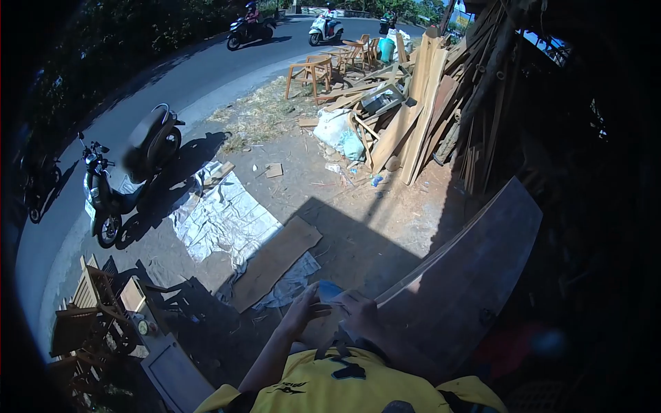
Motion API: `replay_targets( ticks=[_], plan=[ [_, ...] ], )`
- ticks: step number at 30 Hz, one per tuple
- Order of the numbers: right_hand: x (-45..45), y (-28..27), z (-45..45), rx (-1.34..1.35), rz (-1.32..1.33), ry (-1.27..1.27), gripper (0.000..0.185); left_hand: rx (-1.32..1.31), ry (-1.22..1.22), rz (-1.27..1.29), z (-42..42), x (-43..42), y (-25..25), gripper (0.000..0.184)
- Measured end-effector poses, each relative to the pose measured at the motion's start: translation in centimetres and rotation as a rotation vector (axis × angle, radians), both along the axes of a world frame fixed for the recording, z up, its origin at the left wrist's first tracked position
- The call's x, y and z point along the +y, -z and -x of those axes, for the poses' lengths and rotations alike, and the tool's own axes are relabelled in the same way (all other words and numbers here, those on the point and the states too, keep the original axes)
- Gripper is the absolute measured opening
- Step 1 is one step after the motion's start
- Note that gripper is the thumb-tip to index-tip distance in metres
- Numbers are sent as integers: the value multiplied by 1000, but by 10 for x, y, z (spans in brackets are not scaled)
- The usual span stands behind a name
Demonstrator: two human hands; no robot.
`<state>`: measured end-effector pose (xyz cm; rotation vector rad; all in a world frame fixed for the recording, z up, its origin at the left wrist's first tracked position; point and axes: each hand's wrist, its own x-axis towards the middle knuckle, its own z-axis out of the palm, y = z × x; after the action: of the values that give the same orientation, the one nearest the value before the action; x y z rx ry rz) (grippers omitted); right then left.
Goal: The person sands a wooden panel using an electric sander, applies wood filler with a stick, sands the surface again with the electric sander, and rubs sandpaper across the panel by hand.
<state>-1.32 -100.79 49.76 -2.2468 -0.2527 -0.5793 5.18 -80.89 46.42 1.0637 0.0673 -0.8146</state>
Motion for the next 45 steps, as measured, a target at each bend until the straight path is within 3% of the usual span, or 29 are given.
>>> replay_targets(
  ticks=[2, 3, 5, 6, 10, 11, 13, 16, 19, 23, 25, 26, 28, 30, 32, 33, 35, 38, 40, 41, 43, 44, 45],
  plan=[
    [45, 27, -24, 44, 229, -153, 21, -78, -76, -91, -28, 27, 24, 52],
    [65, 45, -41, 104, 195, -231, 19, -298, -128, -187, -42, 48, 46, 44],
    [108, 46, -77, 105, 77, -289, 20, -340, -180, -324, -72, 95, 65, 41],
    [128, 44, -91, 120, -52, -314, 22, -369, -194, -472, -73, 120, 69, 38],
    [194, 25, -160, 93, -96, -243, 30, -418, -356, -509, -74, 205, 42, 30],
    [202, 33, -176, 128, -86, -340, 30, -364, -445, -527, -72, 222, 40, 30],
    [216, 55, -217, 813, -429, -476, 34, -467, -456, -574, -72, 243, 36, 30],
    [240, 93, -263, 1027, -249, -725, 33, -431, -673, -664, -65, 258, 43, 29],
    [302, 68, -283, 1090, -38, -917, 27, -431, -968, -663, -56, 269, 65, 27],
    [370, 103, -309, 1052, -54, -1177, 23, -403, -1158, -753, -44, 281, 73, 27],
    [397, 93, -305, 765, 73, -1371, 21, -123, -1384, -344, -39, 282, 96, 28],
    [405, 96, -302, 790, 87, -1389, 21, -96, -1406, -340, -35, 279, 101, 28],
    [416, 99, -309, 501, 153, -1625, 17, 29, -1531, -420, -37, 271, 105, 28],
    [431, 100, -315, 615, 175, -1703, 19, 20, -1653, -370, -33, 269, 109, 26],
    [449, 96, -315, 1385, 271, -1459, 29, -86, -1624, -543, -18, 270, 102, 27],
    [457, 103, -315, 1562, 352, -1489, 37, -70, -1673, -545, -10, 272, 94, 27],
    [474, 121, -307, 1559, 458, -1621, 37, -115, -1506, -860, 4, 276, 75, 27],
    [508, 117, -277, 1426, 594, -1847, 42, 129, -1779, -787, 26, 276, 49, 23],
    [530, 109, -248, 1080, 576, -2058, 42, 173, -1830, -841, 49, 281, 50, 23],
    [540, 109, -236, 1080, 601, -2079, 42, 205, -1836, -900, 62, 283, 52, 23],
    [564, 110, -214, 1621, 659, -1879, 41, 111, -1879, -919, 87, 291, 59, 25],
    [576, 119, -207, 1621, 674, -1878, 41, 1, -1893, -938, 99, 297, 64, 27],
    [587, 134, -203, 1816, 720, -1825, 41, 1, -1900, -926, 114, 306, 66, 27]
  ],
)
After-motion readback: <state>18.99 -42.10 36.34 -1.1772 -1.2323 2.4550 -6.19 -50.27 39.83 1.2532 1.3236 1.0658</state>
